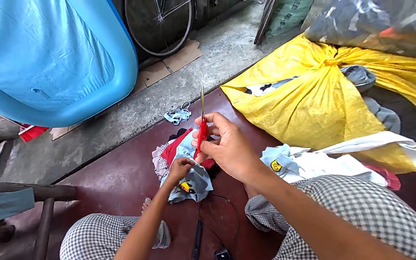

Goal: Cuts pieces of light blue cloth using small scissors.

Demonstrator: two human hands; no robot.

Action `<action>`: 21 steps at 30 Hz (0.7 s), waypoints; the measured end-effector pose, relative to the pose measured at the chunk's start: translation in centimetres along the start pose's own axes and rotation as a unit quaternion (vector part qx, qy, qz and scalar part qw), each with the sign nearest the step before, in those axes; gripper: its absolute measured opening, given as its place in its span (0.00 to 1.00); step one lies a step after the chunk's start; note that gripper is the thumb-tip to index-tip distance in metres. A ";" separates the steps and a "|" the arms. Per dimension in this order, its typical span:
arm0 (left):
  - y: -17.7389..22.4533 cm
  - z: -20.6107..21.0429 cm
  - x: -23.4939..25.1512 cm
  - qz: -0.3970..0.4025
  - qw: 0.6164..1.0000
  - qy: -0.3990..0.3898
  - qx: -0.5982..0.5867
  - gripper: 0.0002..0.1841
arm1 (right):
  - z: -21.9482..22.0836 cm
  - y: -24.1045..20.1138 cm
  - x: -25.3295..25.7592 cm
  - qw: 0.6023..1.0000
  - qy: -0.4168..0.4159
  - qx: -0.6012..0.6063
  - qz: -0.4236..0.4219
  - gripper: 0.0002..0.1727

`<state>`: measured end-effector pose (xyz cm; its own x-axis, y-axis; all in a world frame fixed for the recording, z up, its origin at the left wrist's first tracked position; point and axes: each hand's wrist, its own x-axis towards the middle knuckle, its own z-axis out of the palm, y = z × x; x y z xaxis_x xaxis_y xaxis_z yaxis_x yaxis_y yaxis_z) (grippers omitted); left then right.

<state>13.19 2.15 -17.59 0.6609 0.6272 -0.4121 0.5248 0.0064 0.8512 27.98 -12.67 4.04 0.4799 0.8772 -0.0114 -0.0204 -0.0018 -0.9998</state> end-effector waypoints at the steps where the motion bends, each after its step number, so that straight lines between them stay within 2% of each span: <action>1: 1.1 -1.4 -0.8 -0.022 0.999 -0.021 -0.044 0.09 | 0.3 0.2 0.0 1.000 -0.009 0.005 0.004 0.26; 3: 3.8 -4.0 -2.9 -0.047 0.992 -0.037 -0.110 0.11 | 1.0 0.7 0.0 0.998 -0.036 0.037 0.029 0.25; 5: 5.9 -6.1 -4.9 -0.043 0.990 -0.016 -0.135 0.15 | 1.9 1.2 -0.2 0.992 -0.077 0.071 0.073 0.23; 12: 8.3 -9.3 -8.9 0.064 0.975 0.086 -0.195 0.33 | 5.2 5.0 -3.2 0.929 -0.272 0.111 0.226 0.22; 17: 9.3 -10.4 -9.9 0.114 0.951 0.108 -0.267 0.39 | 5.9 6.7 -5.8 0.888 -0.317 0.168 0.288 0.23; 21: 10.1 -10.7 -10.7 0.124 0.941 0.085 -0.302 0.41 | 6.5 7.8 -6.5 0.872 -0.340 0.173 0.307 0.22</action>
<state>5.67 3.82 -1.11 0.6006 0.7831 -0.1617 -0.0692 0.2524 0.9652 19.03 -15.23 -3.58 -0.3438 0.8442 -0.4112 -0.4106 -0.5290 -0.7427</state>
